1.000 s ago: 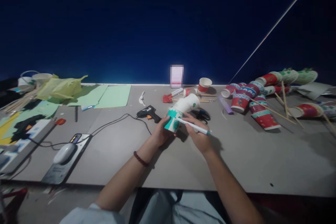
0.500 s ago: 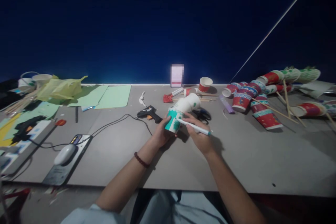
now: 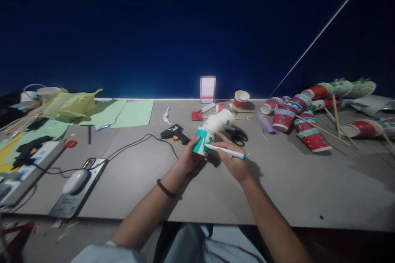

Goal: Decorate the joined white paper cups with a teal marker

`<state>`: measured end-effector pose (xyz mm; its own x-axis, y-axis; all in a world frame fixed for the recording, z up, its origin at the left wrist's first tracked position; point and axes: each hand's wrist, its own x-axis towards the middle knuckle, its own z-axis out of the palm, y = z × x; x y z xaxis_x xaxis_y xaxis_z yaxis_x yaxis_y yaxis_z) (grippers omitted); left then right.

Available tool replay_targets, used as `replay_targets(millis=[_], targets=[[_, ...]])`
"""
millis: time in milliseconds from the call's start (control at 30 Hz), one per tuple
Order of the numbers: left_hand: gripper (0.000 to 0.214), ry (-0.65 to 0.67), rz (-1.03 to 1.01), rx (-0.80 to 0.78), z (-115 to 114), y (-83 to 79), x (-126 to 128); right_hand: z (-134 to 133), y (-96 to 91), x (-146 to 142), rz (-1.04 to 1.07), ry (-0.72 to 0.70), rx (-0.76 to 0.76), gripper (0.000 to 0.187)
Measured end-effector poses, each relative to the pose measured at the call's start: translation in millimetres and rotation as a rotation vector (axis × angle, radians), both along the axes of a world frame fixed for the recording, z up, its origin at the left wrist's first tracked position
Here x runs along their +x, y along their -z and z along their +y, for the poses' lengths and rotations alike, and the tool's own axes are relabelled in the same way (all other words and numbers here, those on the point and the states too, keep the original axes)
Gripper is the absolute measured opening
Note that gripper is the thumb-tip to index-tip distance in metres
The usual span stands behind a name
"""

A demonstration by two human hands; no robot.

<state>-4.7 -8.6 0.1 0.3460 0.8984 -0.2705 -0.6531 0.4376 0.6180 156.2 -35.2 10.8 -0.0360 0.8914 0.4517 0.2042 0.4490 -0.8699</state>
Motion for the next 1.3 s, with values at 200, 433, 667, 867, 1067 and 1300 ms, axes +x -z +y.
replay_targets(millis=[200,433,667,867,1067,1300], targets=[[0.043,0.010,0.057,0.024,-0.4,-0.1,-0.1,-0.7,-4.3,-1.3,0.020,0.062,-0.011,0.020],[0.050,-0.005,0.050,0.032,-0.6,0.8,-0.9,-1.2,-4.0,1.1,-0.028,-0.018,-0.016,0.018],[0.058,0.001,0.055,0.039,-1.7,-2.0,-0.1,-0.6,-5.8,-1.2,-0.002,0.067,-0.009,0.020],[0.055,-0.023,0.069,0.049,-1.3,1.1,-0.2,-1.3,-3.1,1.1,-0.037,-0.016,-0.024,0.018],[0.059,-0.014,0.070,0.044,-1.6,1.6,0.0,0.1,-5.2,-0.6,0.014,0.039,-0.026,0.021],[0.055,-0.028,0.061,0.036,-2.0,-0.2,0.2,-1.2,-4.0,1.6,-0.028,-0.019,-0.036,0.019]])
